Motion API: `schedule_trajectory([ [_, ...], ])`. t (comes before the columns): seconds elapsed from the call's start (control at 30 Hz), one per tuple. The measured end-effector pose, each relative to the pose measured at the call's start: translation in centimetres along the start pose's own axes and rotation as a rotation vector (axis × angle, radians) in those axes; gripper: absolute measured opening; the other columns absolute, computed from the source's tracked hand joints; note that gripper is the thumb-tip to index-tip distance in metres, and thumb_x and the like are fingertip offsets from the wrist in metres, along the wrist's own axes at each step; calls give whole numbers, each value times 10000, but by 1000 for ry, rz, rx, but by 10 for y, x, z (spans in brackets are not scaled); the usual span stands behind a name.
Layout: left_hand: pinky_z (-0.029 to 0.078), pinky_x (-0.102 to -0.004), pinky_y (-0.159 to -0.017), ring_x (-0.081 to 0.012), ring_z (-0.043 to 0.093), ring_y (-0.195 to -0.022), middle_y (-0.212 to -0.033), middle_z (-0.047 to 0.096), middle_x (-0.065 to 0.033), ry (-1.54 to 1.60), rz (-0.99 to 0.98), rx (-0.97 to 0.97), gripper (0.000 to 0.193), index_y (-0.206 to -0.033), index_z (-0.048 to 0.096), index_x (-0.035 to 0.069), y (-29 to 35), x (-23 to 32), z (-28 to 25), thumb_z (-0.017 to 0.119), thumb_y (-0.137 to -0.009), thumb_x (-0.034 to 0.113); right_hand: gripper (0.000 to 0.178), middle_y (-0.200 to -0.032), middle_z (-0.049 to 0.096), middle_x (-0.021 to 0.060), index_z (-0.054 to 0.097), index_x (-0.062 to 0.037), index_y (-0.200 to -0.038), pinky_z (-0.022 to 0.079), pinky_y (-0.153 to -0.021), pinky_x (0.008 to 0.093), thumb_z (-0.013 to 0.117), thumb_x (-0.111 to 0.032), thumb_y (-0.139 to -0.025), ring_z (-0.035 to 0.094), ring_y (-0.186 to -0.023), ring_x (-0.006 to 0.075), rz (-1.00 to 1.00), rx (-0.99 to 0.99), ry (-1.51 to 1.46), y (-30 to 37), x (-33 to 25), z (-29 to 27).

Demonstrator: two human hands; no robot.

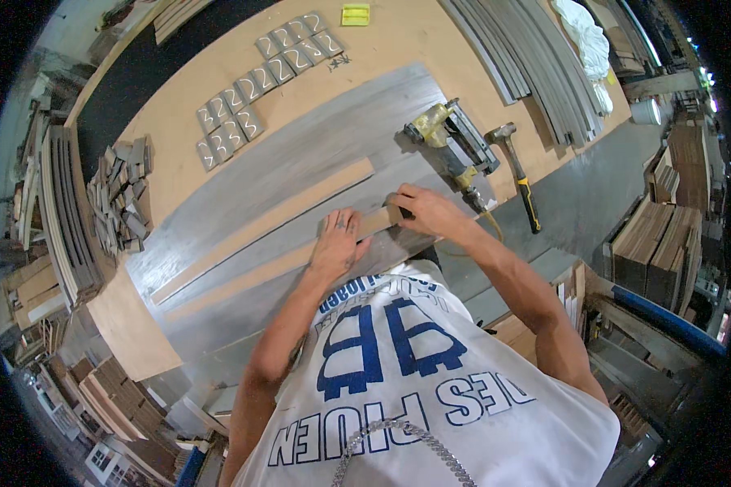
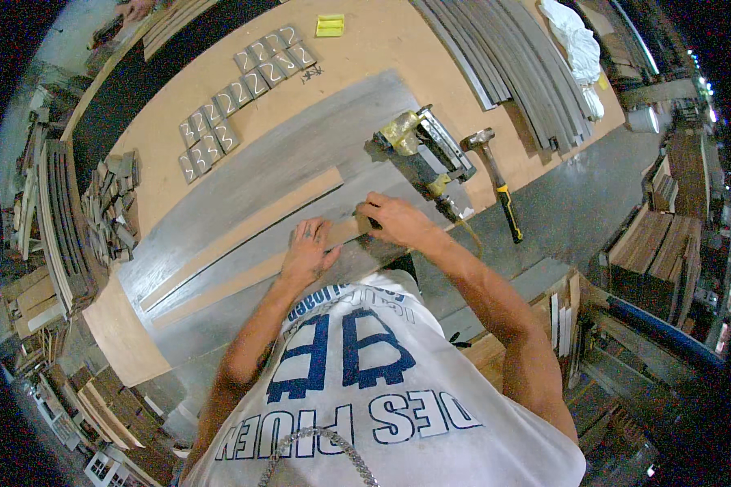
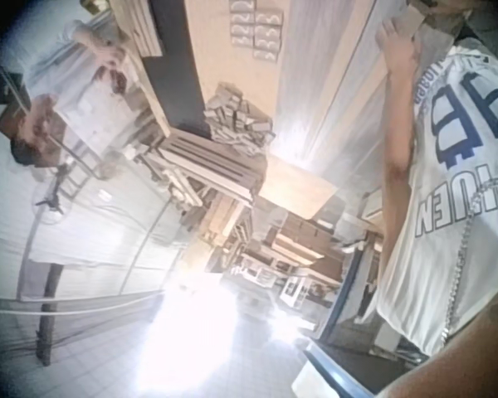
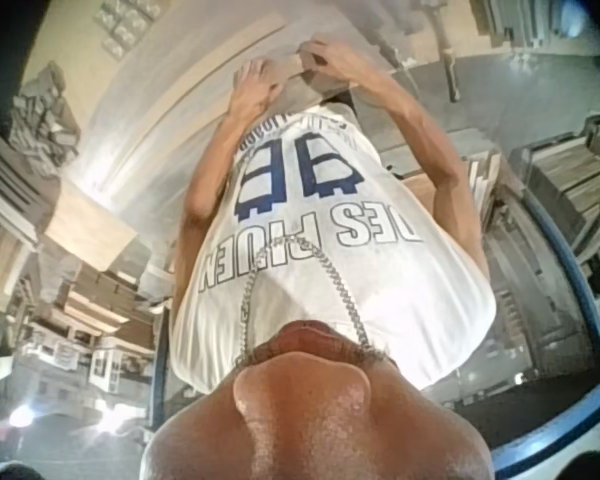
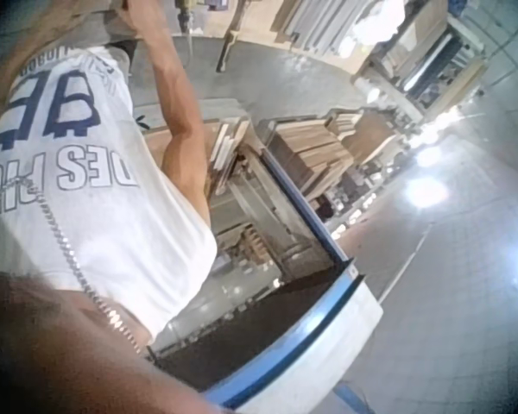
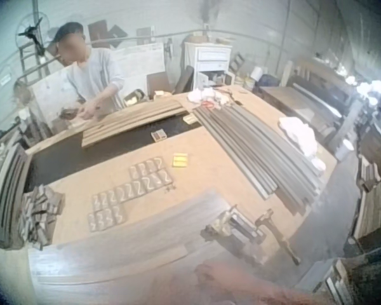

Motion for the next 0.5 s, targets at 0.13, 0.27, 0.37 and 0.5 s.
schedule_trajectory([
  [0.13, 378, -441, -999, -342, 467, -1148, -1225, 528, -173, -31, 11, -19, 540, -1243, 539, -63, -1, -1, 3, 640, -883, 327, 510, -1149, 540, 137, 540, -43, -1246, 539, -842, 448, 748, -153, -793, 617, -1025, 364, 88, -76, 91, -1, -3, 2],
  [0.27, 408, -469, -988, -361, 470, -1154, -1247, 519, -185, 12, 2, -45, 567, -1246, 552, -53, -1, -3, 6, 669, -865, 349, 480, -1154, 536, 149, 528, -26, -1222, 549, -812, 450, 730, -125, -797, 622, -1016, 369, 91, -65, 82, 0, -6, 1],
  [0.37, 405, -456, -980, -354, 472, -1145, -1228, 528, -178, 47, 5, -31, 553, -1241, 547, -52, -3, -1, 2, 681, -850, 315, 437, -1139, 539, 161, 523, -14, -1183, 558, -787, 447, 710, -95, -796, 628, -996, 371, 14, 7, 94, -1, -8, 2],
  [0.5, 403, -447, -986, -346, 468, -1157, -1224, 531, -168, 25, -8, -21, 541, -1244, 540, -42, -5, 0, 2, 686, -836, 282, 369, -1098, 561, 160, 551, 0, -1110, 563, -794, 431, 692, -82, -779, 636, -1016, 350, 7, 0, 171, -2, -5, 7],
])
Point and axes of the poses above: each hand's wrist, its own y-axis away from the middle knuckle, its own z-axis out of the palm, x = y × z, the point moved 8 cm from there along -y, towards the middle knuckle
